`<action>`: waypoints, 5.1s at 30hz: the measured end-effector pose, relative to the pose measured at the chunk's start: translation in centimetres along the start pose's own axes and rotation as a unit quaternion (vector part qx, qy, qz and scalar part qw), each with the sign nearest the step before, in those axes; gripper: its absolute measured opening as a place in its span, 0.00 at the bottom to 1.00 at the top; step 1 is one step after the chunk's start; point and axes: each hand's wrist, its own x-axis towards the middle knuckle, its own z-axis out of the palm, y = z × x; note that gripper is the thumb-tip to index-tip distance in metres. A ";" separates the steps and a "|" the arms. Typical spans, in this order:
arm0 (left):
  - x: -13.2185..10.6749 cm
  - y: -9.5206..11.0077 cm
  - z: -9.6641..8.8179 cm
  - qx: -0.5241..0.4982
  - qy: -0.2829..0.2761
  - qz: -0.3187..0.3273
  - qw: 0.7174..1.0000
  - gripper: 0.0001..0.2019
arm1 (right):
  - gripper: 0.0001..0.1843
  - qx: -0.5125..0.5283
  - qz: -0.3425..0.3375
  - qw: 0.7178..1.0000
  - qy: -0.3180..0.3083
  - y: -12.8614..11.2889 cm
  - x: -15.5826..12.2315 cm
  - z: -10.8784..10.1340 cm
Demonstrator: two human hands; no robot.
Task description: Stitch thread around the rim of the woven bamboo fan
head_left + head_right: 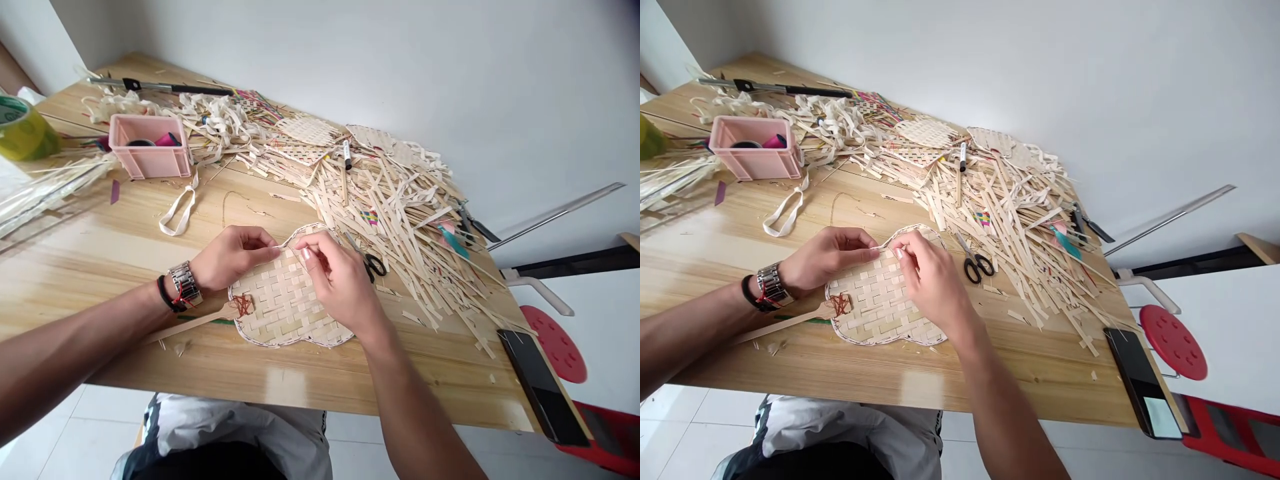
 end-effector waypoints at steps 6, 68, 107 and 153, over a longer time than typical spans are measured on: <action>-0.4 0.3 0.4 0.011 0.008 0.038 0.999 0.10 | 0.08 0.064 0.004 0.998 0.025 0.0 -0.6 0.5; -1.4 1.7 0.9 0.098 0.033 0.085 0.991 0.08 | 0.10 0.283 0.039 0.958 -0.007 -0.8 -1.2 -0.2; -1.6 2.0 1.0 0.109 0.037 0.103 0.988 0.08 | 0.10 0.286 0.082 0.953 -0.054 0.0 -1.1 -0.4; -1.9 1.7 1.4 0.130 -0.052 0.129 0.982 0.10 | 0.13 0.088 0.072 0.993 -0.029 -0.1 -0.9 -0.3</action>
